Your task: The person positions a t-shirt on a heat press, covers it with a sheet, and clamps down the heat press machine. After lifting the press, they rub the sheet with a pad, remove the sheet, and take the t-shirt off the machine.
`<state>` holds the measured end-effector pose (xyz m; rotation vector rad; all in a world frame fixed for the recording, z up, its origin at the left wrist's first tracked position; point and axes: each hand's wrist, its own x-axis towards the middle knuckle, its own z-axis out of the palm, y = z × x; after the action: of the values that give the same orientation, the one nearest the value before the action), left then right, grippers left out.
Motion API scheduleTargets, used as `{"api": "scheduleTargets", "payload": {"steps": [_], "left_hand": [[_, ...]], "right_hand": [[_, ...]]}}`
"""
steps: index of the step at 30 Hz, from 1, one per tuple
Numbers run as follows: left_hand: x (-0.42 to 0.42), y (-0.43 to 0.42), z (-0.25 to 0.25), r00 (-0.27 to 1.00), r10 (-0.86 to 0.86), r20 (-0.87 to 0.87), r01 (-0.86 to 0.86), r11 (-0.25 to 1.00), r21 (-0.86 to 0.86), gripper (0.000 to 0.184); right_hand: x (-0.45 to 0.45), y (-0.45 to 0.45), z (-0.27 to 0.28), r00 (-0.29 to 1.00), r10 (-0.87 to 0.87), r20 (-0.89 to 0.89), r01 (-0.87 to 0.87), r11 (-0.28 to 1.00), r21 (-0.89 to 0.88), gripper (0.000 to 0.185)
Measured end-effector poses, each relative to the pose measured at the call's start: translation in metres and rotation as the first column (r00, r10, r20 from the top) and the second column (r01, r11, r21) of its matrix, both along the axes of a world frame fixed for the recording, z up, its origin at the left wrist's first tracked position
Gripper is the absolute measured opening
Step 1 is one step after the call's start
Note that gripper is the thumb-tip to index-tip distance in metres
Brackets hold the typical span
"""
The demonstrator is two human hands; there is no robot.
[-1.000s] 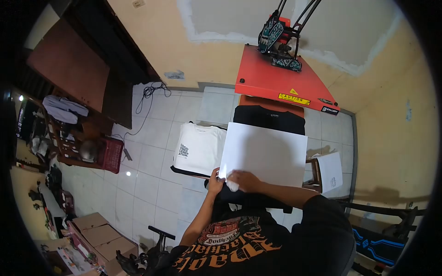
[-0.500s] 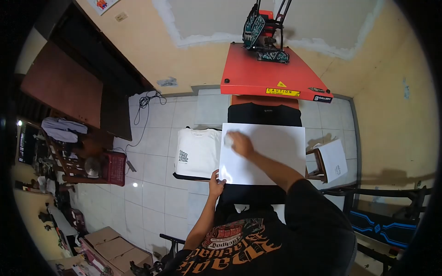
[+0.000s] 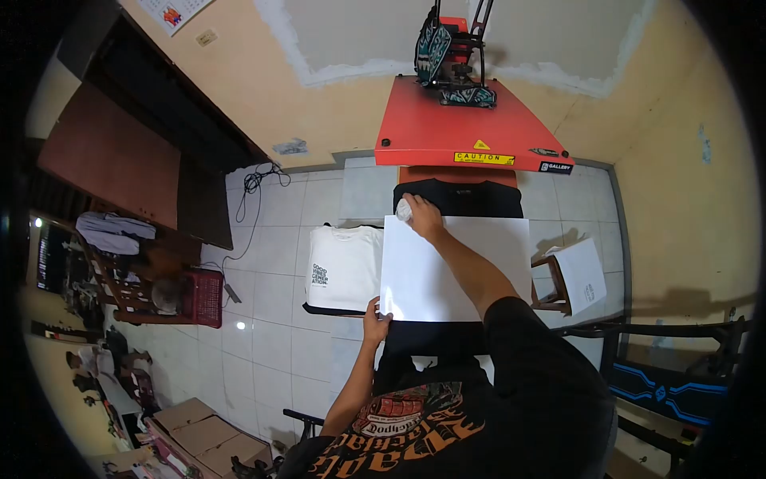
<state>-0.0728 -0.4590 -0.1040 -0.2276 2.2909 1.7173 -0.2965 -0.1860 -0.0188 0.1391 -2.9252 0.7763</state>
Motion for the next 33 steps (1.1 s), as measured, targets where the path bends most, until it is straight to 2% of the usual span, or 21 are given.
{"api": "scheduleTargets", "payload": {"steps": [3,4,6,9,10,12,13,14,15,16,17,18,19,23,25,26,27,28,29,31,33], "left_hand": [[0.000,0.000,0.007,0.999,-0.010,0.039,0.013,0.998,-0.063,0.067],[-0.001,0.002,0.004,1.000,-0.006,0.030,0.007,0.999,-0.048,0.067],[0.002,0.000,-0.004,1.000,0.009,0.013,-0.008,1.000,-0.020,0.068],[0.002,-0.001,-0.001,0.999,-0.041,0.019,0.042,0.996,-0.076,0.067],[0.003,0.001,-0.002,0.998,-0.023,-0.055,0.023,1.000,-0.011,0.067],[0.001,0.000,-0.002,0.999,-0.036,-0.028,0.034,0.995,-0.089,0.067],[0.002,0.000,0.000,0.999,-0.044,-0.009,0.043,0.991,-0.129,0.067],[0.003,-0.001,-0.002,1.000,-0.028,-0.006,0.027,0.993,-0.111,0.068],[0.003,-0.002,-0.007,1.000,-0.013,-0.003,0.012,0.996,-0.094,0.068],[0.003,-0.001,-0.009,1.000,0.002,-0.002,-0.002,0.997,-0.075,0.068],[0.003,0.000,-0.007,1.000,0.001,0.008,-0.001,0.996,-0.085,0.068],[0.003,0.001,-0.003,1.000,0.000,0.020,0.002,0.995,-0.097,0.069],[0.002,-0.001,0.000,1.000,-0.002,0.029,0.005,0.994,-0.110,0.069],[0.001,-0.002,-0.015,1.000,-0.010,-0.021,0.007,0.993,-0.122,0.069],[0.003,-0.001,-0.010,1.000,-0.003,0.014,0.004,0.997,-0.073,0.069],[0.004,-0.001,-0.014,1.000,0.005,0.024,-0.003,0.996,-0.086,0.069],[0.006,0.001,-0.015,1.000,0.011,-0.004,-0.011,0.996,-0.089,0.068],[0.007,0.001,-0.018,0.999,0.014,-0.034,-0.017,0.995,-0.095,0.068],[0.005,0.001,-0.018,0.998,0.014,-0.064,-0.020,0.995,-0.103,0.068],[0.004,0.004,-0.005,0.999,-0.002,-0.041,-0.001,0.996,-0.091,0.068],[0.002,0.004,0.004,1.000,-0.014,0.021,0.016,0.995,-0.099,0.068]], "right_hand": [[0.031,-0.013,-0.021,0.997,0.053,-0.057,-0.052,0.998,0.031,0.072],[0.060,-0.018,-0.025,0.967,0.174,-0.186,-0.187,0.981,-0.052,0.066],[0.132,-0.027,-0.020,0.902,0.390,-0.188,-0.423,0.885,-0.195,0.065],[0.222,-0.032,-0.008,0.676,0.730,-0.099,-0.736,0.675,-0.045,0.060],[0.218,-0.030,-0.004,0.680,0.731,-0.062,-0.733,0.678,-0.045,0.059],[0.208,-0.023,0.003,0.687,0.727,0.016,-0.725,0.686,-0.053,0.058],[0.182,-0.016,-0.022,0.736,0.671,-0.086,-0.677,0.729,-0.101,0.060],[0.155,-0.009,-0.023,0.794,0.589,-0.153,-0.602,0.796,-0.059,0.061],[0.120,-0.002,-0.008,0.879,0.476,0.026,-0.468,0.872,-0.145,0.061],[0.090,0.006,-0.009,0.925,0.360,-0.120,-0.367,0.929,-0.045,0.059],[0.057,0.015,-0.023,0.970,0.224,-0.093,-0.231,0.971,-0.068,0.061],[0.036,0.020,-0.006,0.998,0.061,0.022,-0.062,0.998,0.027,0.066],[0.020,0.031,-0.021,0.996,-0.001,-0.091,0.003,1.000,0.027,0.068],[0.058,0.021,-0.015,0.996,0.058,-0.065,-0.056,0.998,0.027,0.067],[0.121,0.011,-0.009,0.931,0.312,-0.190,-0.327,0.944,-0.050,0.062],[0.158,0.003,0.011,0.921,0.376,-0.105,-0.389,0.906,-0.170,0.059],[0.190,-0.002,-0.018,0.876,0.473,-0.098,-0.481,0.873,-0.086,0.062],[0.218,-0.003,-0.002,0.808,0.589,0.026,-0.570,0.791,-0.222,0.067],[0.239,-0.001,-0.003,0.687,0.725,-0.062,-0.724,0.689,0.028,0.069],[0.241,0.005,0.009,0.645,0.765,0.002,-0.763,0.643,0.068,0.067],[0.191,0.017,-0.014,0.741,0.666,0.087,-0.662,0.746,-0.075,0.060]]}}
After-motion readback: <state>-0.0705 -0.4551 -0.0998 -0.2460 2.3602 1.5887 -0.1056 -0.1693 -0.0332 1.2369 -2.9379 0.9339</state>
